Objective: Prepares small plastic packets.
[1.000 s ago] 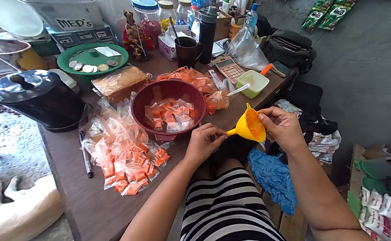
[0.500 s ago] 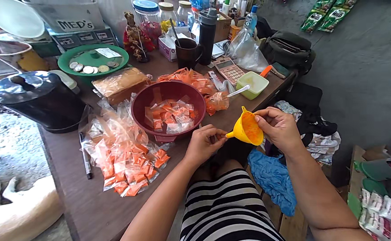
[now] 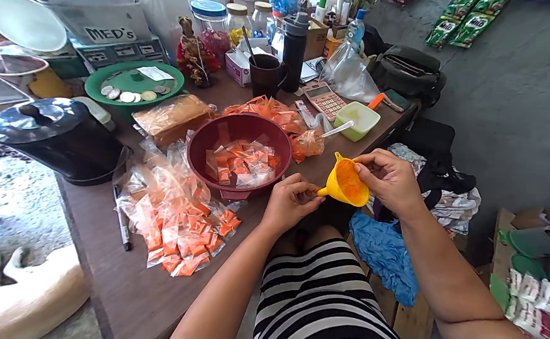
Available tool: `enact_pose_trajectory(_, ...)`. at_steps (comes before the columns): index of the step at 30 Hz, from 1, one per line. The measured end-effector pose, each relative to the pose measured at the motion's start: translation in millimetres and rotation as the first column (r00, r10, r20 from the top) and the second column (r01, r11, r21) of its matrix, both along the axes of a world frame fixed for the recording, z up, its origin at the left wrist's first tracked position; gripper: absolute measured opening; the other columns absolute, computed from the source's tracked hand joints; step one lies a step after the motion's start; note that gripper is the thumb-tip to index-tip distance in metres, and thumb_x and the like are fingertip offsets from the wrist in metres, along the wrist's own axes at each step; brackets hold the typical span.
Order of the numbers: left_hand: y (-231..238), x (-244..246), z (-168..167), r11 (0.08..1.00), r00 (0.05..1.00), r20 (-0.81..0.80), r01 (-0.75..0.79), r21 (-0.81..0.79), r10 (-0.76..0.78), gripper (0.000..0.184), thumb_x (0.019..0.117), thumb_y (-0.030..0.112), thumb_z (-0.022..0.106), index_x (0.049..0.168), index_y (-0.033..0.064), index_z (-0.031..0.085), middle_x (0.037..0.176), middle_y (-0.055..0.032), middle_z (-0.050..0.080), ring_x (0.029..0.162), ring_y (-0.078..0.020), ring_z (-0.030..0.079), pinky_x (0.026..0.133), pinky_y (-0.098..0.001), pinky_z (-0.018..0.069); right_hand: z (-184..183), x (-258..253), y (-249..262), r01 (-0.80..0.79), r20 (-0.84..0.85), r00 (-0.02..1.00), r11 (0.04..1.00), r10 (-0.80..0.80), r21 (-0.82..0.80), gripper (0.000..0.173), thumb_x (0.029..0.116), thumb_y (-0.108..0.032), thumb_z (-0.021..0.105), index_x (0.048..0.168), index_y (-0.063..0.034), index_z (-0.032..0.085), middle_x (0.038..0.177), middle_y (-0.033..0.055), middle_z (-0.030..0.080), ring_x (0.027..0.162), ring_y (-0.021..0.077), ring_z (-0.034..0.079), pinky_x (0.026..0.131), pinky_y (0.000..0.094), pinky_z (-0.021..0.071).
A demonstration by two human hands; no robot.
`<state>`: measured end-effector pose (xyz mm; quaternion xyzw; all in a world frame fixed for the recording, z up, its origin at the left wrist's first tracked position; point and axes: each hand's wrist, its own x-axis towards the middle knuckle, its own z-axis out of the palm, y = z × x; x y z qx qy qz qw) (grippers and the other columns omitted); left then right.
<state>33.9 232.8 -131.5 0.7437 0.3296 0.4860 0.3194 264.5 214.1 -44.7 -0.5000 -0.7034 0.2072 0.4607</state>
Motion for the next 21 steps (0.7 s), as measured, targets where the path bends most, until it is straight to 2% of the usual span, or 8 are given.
enact_pose_trajectory(9,-0.5,-0.4,-2.8,0.998,0.999,-0.023,-0.043,0.042,0.044,0.017,0.0880,0.023,0.077,0.092,0.0068,0.079,0.083,-0.0005,0.067,0.075,0.0002,0.059,0.067,-0.0118,0.0474,4.9,-1.7,0.6,-0.011,0.085,0.996,1.000,0.010,0.005,0.013,0.0921,-0.012,0.069,0.101,-0.0042,0.075,0.089,0.0003,0.063,0.072,0.0005,0.062,0.065,0.0140,0.0546)
enact_pose_trajectory(13,0.1,-0.9,-4.6,0.998,0.999,-0.038,-0.023,0.066,0.025,0.017,0.0890,0.022,0.076,0.094,0.0059,0.079,0.083,-0.0014,0.067,0.074,-0.0001,0.058,0.067,-0.0122,0.0473,6.2,-4.3,-0.3,-0.002,0.127,0.992,1.000,0.004,-0.014,0.012,0.0915,-0.010,0.070,0.101,-0.0037,0.075,0.089,0.0011,0.063,0.072,0.0001,0.061,0.064,0.0135,0.0542)
enact_pose_trajectory(21,0.1,-1.6,-5.8,0.996,1.000,-0.030,-0.007,0.092,0.010,0.019,0.0874,0.021,0.076,0.090,0.0025,0.077,0.083,-0.0025,0.067,0.073,-0.0002,0.057,0.067,-0.0130,0.0468,-0.6,-11.0,1.3,-0.007,0.155,0.988,0.998,0.016,-0.060,0.011,0.0913,-0.009,0.070,0.099,-0.0032,0.075,0.088,0.0017,0.063,0.070,-0.0005,0.060,0.064,0.0125,0.0531)
